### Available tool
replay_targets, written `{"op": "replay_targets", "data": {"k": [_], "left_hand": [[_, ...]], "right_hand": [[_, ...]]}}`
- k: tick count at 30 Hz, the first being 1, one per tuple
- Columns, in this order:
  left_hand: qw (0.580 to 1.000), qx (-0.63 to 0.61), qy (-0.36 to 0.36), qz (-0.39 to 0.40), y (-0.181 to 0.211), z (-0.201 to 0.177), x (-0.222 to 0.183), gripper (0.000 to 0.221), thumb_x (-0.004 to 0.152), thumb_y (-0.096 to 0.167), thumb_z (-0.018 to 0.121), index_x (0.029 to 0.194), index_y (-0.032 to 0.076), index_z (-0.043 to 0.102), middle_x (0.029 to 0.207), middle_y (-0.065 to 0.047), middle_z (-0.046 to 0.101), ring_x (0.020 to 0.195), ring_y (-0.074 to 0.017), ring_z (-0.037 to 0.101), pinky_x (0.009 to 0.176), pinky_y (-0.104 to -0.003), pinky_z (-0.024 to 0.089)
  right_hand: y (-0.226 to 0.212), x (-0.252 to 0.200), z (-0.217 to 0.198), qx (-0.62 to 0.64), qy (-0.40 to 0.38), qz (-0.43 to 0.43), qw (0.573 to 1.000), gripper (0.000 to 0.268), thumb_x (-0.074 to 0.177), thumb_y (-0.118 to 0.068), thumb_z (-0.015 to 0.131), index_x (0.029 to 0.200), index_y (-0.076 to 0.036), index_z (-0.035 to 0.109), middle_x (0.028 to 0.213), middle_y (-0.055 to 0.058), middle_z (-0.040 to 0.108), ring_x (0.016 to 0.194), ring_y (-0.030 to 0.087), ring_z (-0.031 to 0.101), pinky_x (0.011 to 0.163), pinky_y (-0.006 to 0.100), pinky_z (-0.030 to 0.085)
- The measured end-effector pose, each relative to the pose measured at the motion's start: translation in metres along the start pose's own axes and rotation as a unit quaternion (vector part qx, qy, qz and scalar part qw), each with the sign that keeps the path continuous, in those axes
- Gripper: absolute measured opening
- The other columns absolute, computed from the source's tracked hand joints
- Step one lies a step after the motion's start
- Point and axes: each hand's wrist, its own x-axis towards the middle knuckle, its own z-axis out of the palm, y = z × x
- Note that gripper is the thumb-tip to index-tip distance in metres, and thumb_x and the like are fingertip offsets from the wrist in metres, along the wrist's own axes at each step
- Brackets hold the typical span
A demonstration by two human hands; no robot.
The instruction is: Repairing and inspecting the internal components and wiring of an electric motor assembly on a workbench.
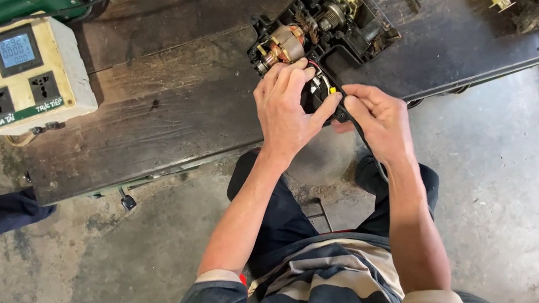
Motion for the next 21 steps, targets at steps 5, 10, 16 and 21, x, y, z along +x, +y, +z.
{"op": "replay_targets", "data": {"k": [5,10,16,21], "left_hand": [[1.000,-0.016,-0.001,-0.012,0.000,0.001,-0.001,0.050,0.079,0.047,0.085,0.113,0.016,0.065,0.122,-0.001,0.065,0.121,-0.0285,0.058,0.103,-0.050,0.038],[0.999,-0.035,0.010,-0.005,-0.006,0.004,-0.004,0.049,0.081,0.052,0.083,0.111,0.017,0.065,0.120,0.001,0.065,0.120,-0.0271,0.057,0.103,-0.049,0.037],[0.999,-0.033,0.031,0.001,0.001,0.000,-0.002,0.040,0.088,0.050,0.077,0.109,0.018,0.064,0.120,0.003,0.065,0.120,-0.0231,0.057,0.104,-0.044,0.034],[0.998,0.032,-0.028,0.041,0.006,-0.009,0.002,0.037,0.089,0.041,0.078,0.109,0.013,0.064,0.124,-0.001,0.065,0.120,-0.0284,0.054,0.092,-0.050,0.046]], "right_hand": [[0.023,-0.017,-0.017,0.015,-0.007,0.022,1.000,0.027,0.106,-0.009,0.060,0.122,0.013,0.064,0.089,0.031,0.071,0.071,0.039,0.075,0.059,0.048,0.066],[0.017,-0.022,-0.011,0.025,0.018,0.023,0.999,0.023,0.104,-0.003,0.060,0.118,0.016,0.063,0.090,0.033,0.070,0.064,0.036,0.073,0.056,0.046,0.066],[0.027,-0.014,-0.012,-0.042,0.028,-0.037,0.998,0.021,0.103,0.000,0.061,0.113,0.017,0.061,0.082,0.032,0.069,0.057,0.034,0.071,0.051,0.042,0.063],[0.022,-0.013,-0.013,-0.131,0.040,-0.023,0.990,0.029,0.103,-0.014,0.062,0.121,0.009,0.065,0.078,0.019,0.070,0.059,0.020,0.068,0.057,0.029,0.061]]}}
